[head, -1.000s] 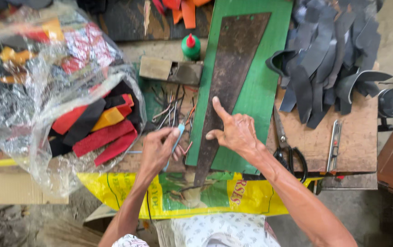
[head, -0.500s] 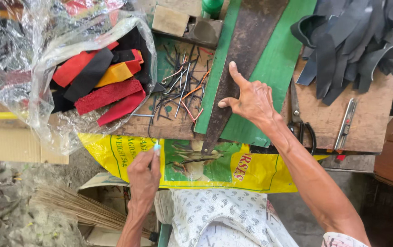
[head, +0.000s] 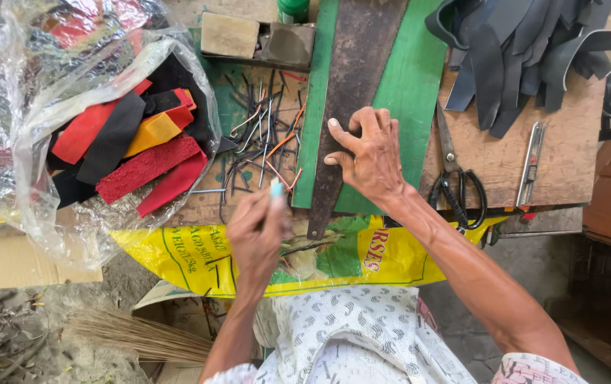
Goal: The person uses a utility knife to cut small rectangular pieces from a red rubber sheet placed on a green cutting board. They repeatedly position the sheet, cut along a straight edge, and remove the cut pieces, which accumulate on the workbench.
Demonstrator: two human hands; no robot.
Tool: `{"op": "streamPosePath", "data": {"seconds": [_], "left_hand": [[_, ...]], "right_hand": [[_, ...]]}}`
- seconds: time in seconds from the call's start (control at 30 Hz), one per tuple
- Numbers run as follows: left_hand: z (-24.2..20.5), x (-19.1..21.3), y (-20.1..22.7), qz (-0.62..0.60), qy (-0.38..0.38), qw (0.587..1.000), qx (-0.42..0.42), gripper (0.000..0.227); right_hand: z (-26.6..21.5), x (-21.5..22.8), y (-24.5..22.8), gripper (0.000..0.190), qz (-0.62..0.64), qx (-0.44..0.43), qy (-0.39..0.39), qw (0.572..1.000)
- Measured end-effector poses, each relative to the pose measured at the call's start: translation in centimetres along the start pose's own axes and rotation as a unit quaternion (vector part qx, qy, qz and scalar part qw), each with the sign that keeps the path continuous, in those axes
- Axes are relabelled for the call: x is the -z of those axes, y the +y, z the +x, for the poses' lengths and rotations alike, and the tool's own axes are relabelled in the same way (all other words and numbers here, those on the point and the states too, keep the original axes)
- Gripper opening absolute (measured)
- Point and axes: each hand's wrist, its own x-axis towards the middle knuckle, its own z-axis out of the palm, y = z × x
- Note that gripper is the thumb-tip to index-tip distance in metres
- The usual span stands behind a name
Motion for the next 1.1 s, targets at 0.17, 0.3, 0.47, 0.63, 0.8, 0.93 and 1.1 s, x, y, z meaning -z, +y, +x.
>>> {"op": "streamPosePath", "data": {"seconds": [0.17, 0.3, 0.47, 0.63, 0.8, 0.93, 1.1], "left_hand": [[3.5, -5.7, -0.8, -0.011, -0.008, 1.000, 0.025, 0.018], [4.6, -6.7, -1.1, -0.024, -0.012, 0.999, 0.019, 0.021], [5.0, -7.1, -1.6, -0.014, -0.012, 1.000, 0.012, 0.019], [5.2, -7.3, -1.3, 0.039, -0.023, 0.999, 0.016, 0.020], [5.4, -7.2, -1.2, 0.061, -0.034, 0.997, -0.024, 0.019], [5.5, -7.3, -1.4, 0.072, -0.035, 0.996, -0.033, 0.019], [5.5, -7.3, -1.5, 0.072, -0.037, 0.996, -0.027, 0.019]], "right_hand": [[-0.5, -0.3, 0.2, 0.063, -0.014, 0.100, 0.057, 0.993], [-0.3, 0.1, 0.6, 0.066, -0.006, 0.083, 0.001, 0.997], [-0.2, 0.5, 0.6, 0.067, -0.015, 0.085, -0.010, 0.996], [-0.2, 0.7, 0.7, 0.066, -0.015, 0.086, -0.017, 0.996], [0.1, 0.5, 0.9, 0.062, -0.020, 0.091, -0.012, 0.996], [0.1, 0.4, 1.1, 0.061, -0.020, 0.090, -0.007, 0.996], [0.1, 0.2, 1.1, 0.061, -0.019, 0.090, -0.002, 0.996]]}}
